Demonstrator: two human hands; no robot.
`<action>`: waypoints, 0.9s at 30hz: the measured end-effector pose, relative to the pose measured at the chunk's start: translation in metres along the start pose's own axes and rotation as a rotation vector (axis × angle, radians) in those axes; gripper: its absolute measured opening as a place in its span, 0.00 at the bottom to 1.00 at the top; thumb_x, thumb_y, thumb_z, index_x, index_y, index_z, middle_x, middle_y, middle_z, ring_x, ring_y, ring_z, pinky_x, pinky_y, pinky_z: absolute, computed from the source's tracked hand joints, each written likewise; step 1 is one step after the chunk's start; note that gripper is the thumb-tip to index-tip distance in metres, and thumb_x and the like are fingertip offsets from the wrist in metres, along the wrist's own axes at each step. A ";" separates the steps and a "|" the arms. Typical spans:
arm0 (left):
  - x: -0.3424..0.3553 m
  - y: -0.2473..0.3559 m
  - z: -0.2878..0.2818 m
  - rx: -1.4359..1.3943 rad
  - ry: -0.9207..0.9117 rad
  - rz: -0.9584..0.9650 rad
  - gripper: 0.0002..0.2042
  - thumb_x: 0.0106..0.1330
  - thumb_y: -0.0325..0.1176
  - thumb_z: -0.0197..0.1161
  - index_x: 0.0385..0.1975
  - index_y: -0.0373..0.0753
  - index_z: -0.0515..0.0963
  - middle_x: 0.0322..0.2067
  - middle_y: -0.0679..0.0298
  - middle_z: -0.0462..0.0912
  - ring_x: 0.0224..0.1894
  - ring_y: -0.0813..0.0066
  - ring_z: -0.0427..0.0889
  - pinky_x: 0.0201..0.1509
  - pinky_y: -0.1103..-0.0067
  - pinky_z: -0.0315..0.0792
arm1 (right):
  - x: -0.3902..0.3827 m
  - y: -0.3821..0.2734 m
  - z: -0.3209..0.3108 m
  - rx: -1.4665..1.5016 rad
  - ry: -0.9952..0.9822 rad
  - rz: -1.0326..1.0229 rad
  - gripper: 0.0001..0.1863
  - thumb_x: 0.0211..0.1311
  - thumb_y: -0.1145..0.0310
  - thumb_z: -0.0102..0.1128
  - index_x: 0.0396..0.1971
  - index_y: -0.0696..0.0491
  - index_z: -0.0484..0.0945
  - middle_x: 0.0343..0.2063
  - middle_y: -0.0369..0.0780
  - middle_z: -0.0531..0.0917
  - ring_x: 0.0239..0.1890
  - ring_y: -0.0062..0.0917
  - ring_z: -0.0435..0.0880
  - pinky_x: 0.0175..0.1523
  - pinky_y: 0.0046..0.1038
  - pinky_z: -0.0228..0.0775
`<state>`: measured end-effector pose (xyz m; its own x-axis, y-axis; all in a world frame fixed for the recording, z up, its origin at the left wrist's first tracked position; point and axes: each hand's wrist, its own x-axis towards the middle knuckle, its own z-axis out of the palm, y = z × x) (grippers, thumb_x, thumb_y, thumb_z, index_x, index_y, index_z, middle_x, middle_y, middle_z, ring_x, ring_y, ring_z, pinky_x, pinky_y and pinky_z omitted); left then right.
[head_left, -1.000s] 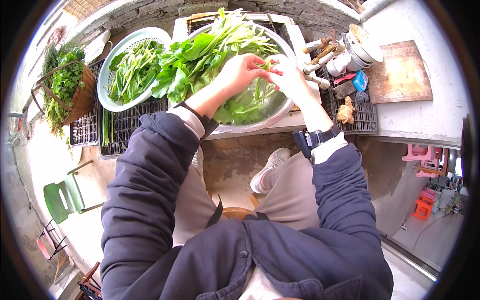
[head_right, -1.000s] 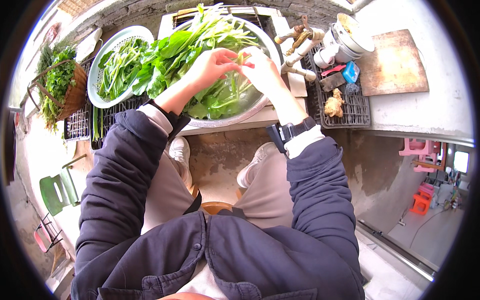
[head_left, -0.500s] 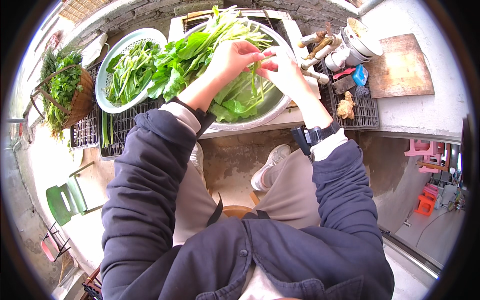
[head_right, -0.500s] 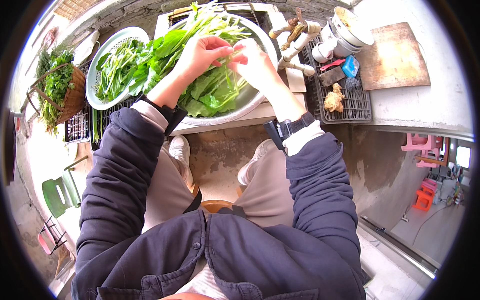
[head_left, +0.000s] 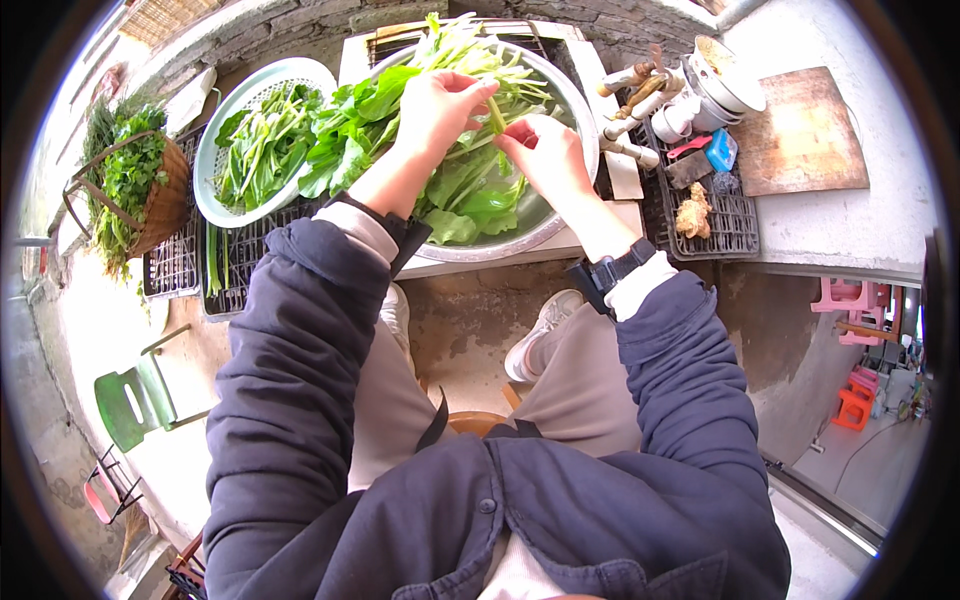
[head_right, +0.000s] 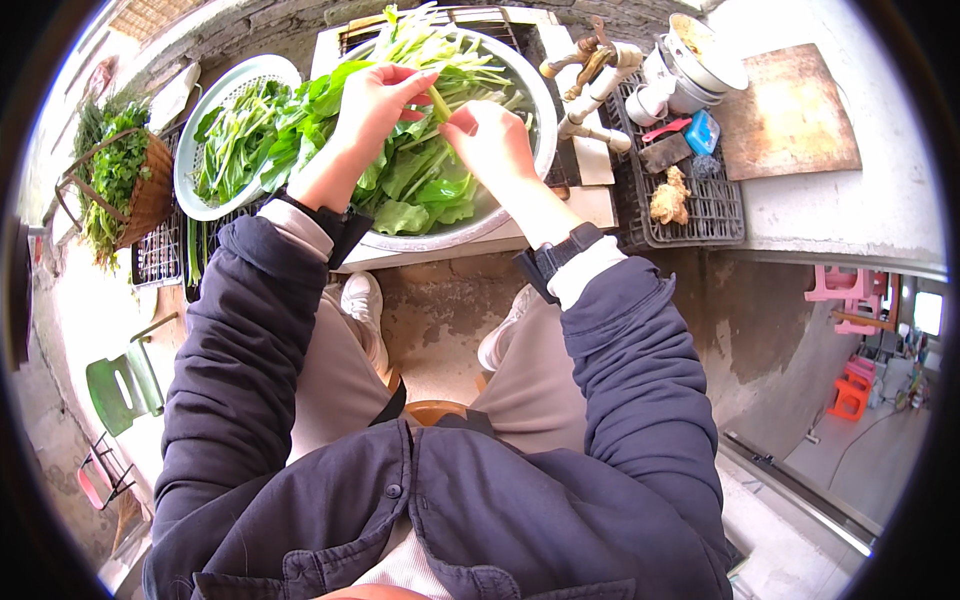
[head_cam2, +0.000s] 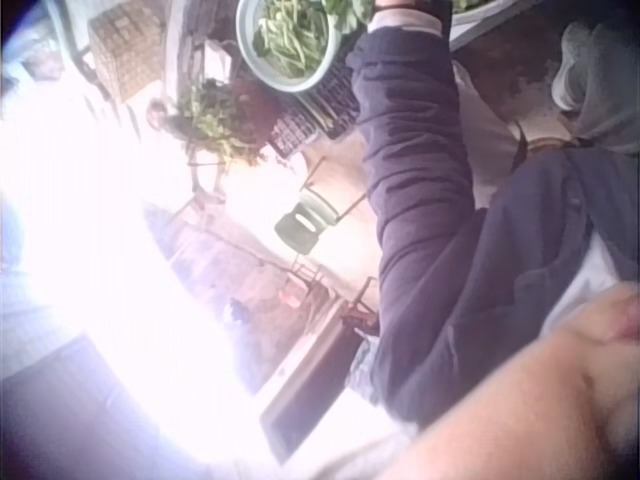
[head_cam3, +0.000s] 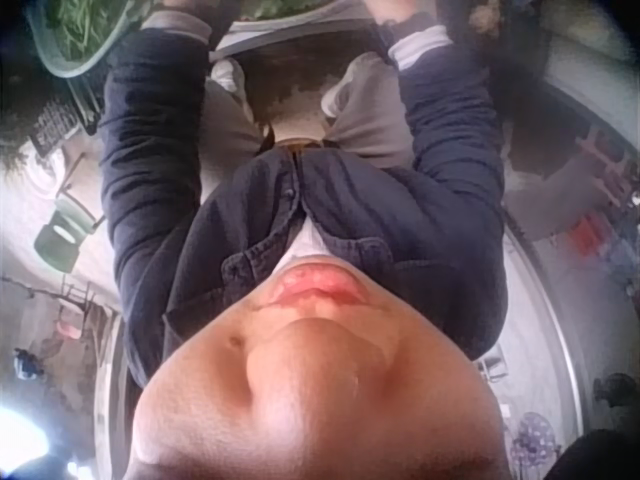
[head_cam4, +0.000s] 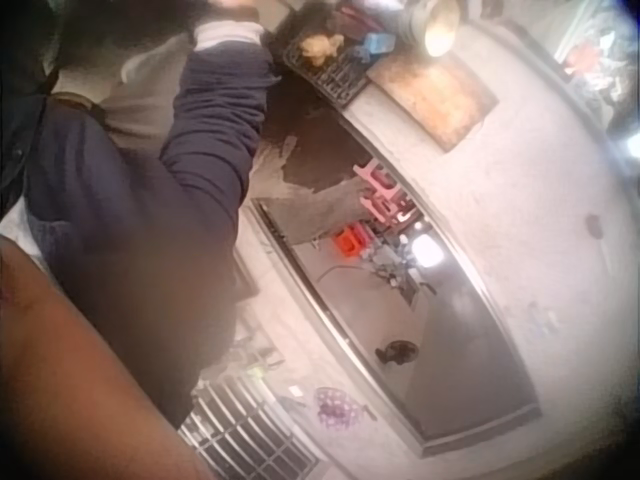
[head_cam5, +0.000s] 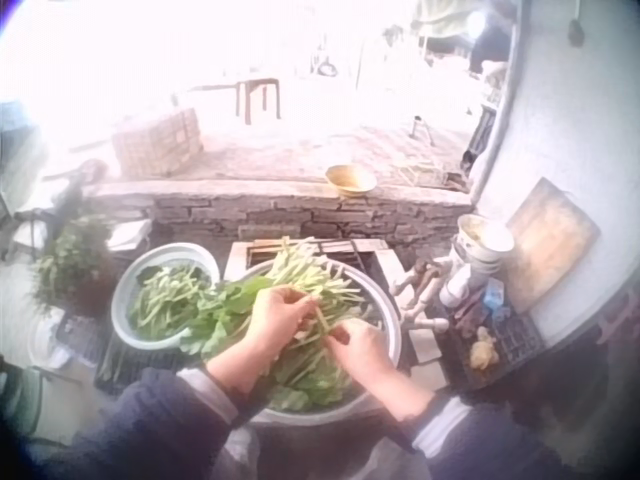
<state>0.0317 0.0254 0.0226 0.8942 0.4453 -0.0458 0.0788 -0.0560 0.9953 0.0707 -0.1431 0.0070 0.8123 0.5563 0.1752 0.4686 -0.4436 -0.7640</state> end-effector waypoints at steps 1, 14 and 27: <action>0.001 -0.003 -0.002 -0.010 0.006 -0.028 0.15 0.59 0.37 0.70 0.36 0.30 0.81 0.30 0.61 0.84 0.30 0.79 0.84 0.30 0.85 0.78 | 0.000 0.000 0.001 0.006 0.020 -0.040 0.12 0.52 0.63 0.70 0.31 0.54 0.81 0.29 0.41 0.84 0.29 0.30 0.83 0.38 0.29 0.75; 0.021 -0.015 -0.040 -0.209 -0.060 -0.123 0.13 0.61 0.33 0.68 0.37 0.28 0.79 0.32 0.59 0.83 0.32 0.75 0.83 0.33 0.82 0.81 | 0.005 0.012 -0.028 0.453 -0.033 0.052 0.07 0.67 0.67 0.57 0.39 0.54 0.75 0.33 0.35 0.81 0.34 0.17 0.79 0.38 0.19 0.72; 0.017 -0.012 -0.018 -0.323 -0.190 -0.106 0.10 0.68 0.32 0.60 0.40 0.31 0.75 0.35 0.59 0.81 0.38 0.71 0.84 0.40 0.81 0.80 | 0.007 -0.001 -0.004 0.100 -0.097 -0.049 0.10 0.59 0.66 0.65 0.36 0.56 0.80 0.31 0.42 0.83 0.33 0.26 0.82 0.40 0.27 0.73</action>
<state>0.0383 0.0501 0.0115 0.9568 0.2581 -0.1343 0.0592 0.2793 0.9584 0.0771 -0.1411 0.0117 0.7493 0.6434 0.1568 0.4665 -0.3448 -0.8145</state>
